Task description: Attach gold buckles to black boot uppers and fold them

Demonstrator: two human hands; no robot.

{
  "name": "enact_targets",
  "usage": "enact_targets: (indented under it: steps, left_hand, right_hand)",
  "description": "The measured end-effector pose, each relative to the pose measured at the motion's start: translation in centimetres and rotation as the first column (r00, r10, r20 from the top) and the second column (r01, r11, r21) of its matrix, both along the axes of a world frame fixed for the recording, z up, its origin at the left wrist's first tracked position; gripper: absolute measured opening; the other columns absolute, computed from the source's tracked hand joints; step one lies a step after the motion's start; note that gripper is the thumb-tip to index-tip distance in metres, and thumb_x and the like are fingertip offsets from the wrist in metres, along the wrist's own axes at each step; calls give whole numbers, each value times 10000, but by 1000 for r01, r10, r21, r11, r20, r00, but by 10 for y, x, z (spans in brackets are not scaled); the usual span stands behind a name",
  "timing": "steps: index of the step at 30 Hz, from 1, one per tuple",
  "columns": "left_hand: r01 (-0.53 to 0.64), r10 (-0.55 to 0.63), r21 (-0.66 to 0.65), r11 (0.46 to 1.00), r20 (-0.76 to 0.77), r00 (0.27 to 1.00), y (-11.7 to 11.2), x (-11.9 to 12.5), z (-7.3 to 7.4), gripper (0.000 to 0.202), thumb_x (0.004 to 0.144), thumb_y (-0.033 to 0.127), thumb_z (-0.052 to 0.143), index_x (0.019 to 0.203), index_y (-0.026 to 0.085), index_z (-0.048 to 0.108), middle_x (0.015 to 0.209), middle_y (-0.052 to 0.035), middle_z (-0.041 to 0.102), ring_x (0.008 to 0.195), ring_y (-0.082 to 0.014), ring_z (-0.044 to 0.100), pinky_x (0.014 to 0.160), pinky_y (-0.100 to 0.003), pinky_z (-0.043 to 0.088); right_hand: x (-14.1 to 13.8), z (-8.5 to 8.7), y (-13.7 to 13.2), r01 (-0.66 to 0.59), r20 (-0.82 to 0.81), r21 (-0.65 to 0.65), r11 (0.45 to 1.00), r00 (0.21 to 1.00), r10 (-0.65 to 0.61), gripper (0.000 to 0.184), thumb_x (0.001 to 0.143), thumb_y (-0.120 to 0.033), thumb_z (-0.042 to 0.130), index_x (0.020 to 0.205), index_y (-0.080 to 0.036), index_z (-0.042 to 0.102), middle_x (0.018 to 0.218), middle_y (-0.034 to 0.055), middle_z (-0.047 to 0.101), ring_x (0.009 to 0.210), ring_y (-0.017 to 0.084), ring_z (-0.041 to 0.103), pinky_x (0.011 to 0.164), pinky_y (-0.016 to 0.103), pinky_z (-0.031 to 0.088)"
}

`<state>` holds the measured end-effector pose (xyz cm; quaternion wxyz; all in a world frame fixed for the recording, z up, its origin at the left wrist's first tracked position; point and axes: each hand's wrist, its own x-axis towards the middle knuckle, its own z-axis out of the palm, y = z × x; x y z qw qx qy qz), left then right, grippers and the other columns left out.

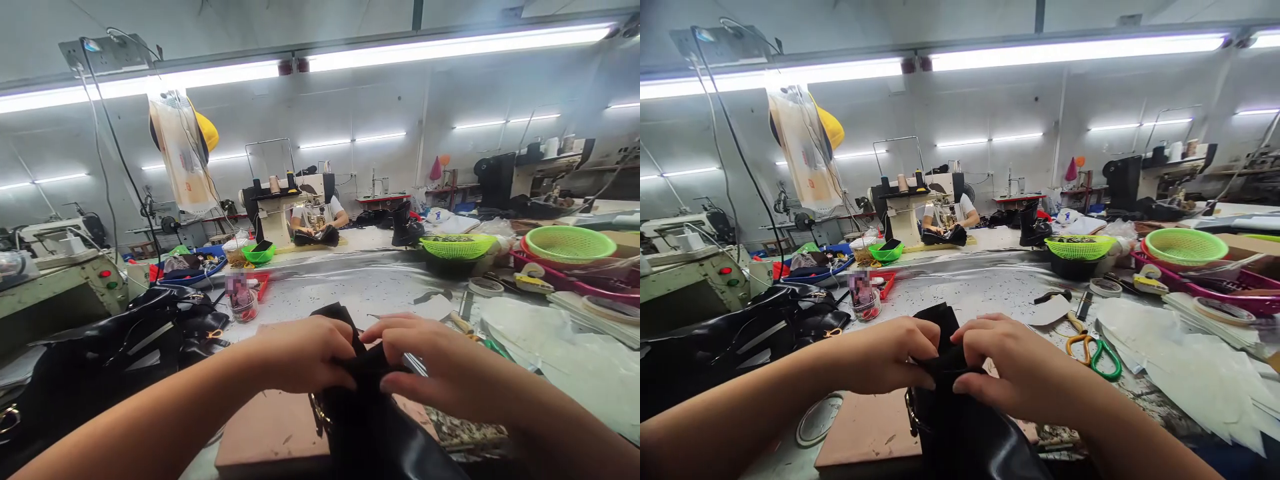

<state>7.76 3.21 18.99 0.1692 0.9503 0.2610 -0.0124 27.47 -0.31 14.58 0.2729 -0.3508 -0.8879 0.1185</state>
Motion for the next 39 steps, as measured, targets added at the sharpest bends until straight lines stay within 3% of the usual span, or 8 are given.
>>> enact_targets:
  steps: [5, 9, 11, 16, 22, 25, 33, 39]
  left_hand:
    - [-32, 36, -76, 997, 46, 998, 5, -9, -7, 43, 777, 206, 631, 794, 171, 650, 819, 7, 562, 771, -123, 529, 675, -190, 405]
    - [-56, 51, -59, 997, -73, 996, 2, -4, -5, 296, 736, 174, 635, 1024, 225, 586, 918, 2, 601, 842, -169, 540, 713, -242, 402]
    - [-58, 57, -14, 998, -35, 998, 0, 1, -5, 257, 741, 207, 632, 994, 236, 598, 907, 7, 599, 827, -169, 540, 694, -240, 394]
    - [-163, 175, -78, 984, 190, 966, -1, -1, -18, 21, 748, 166, 638, 745, 147, 644, 769, 6, 557, 713, -117, 513, 630, -209, 368]
    - [-161, 226, -277, 947, 224, 948, -4, -11, -28, 246, 706, 57, 587, 919, 175, 614, 834, 20, 593, 789, -130, 527, 681, -214, 395]
    - [-202, 279, -264, 943, 302, 912, -8, -7, -32, 117, 750, 141, 586, 856, 168, 629, 786, 19, 584, 763, -125, 515, 682, -216, 392]
    - [-346, 416, -231, 909, 536, 735, -10, -5, -49, 101, 746, 184, 588, 686, 174, 668, 626, 8, 496, 637, -119, 464, 600, -217, 396]
    - [-345, 367, -172, 923, 667, 649, -13, -8, -55, 107, 755, 175, 549, 675, 173, 620, 642, -1, 507, 644, -129, 471, 622, -240, 407]
  right_hand:
    - [5, -4, 6, 91, -26, -37, 995, 995, -92, 268, 776, -206, 579, 594, -195, 384, 631, -16, 557, 589, 124, 494, 548, 233, 386]
    - [-9, -9, 2, 118, -83, 94, 989, 990, -110, 248, 746, -156, 560, 584, -197, 377, 559, -37, 487, 549, 115, 439, 537, 232, 360]
    - [-13, -12, 1, 126, -135, 124, 984, 985, -110, 220, 745, -131, 545, 598, -198, 395, 562, -38, 483, 550, 118, 433, 558, 243, 372]
    - [-10, -21, 9, -36, -385, -76, 997, 923, 4, 143, 744, -175, 592, 695, -197, 460, 850, 21, 579, 715, 137, 532, 627, 247, 443]
    - [-17, -32, 9, -31, -434, -144, 989, 900, -35, 179, 747, -123, 536, 637, -195, 413, 827, 25, 550, 689, 137, 522, 618, 264, 443]
    - [-21, -33, 9, -33, -417, -168, 985, 908, -41, 148, 759, -131, 515, 652, -191, 433, 859, 40, 549, 746, 159, 523, 667, 291, 437]
    - [-21, -35, 19, -22, -360, -510, 860, 914, -190, 115, 790, -242, 538, 844, -196, 448, 623, -54, 458, 536, 111, 404, 482, 217, 322]
    - [-29, -27, 18, -11, -222, -62, 998, 975, -3, 143, 864, -185, 394, 831, -171, 531, 944, 80, 575, 871, 203, 521, 775, 360, 421]
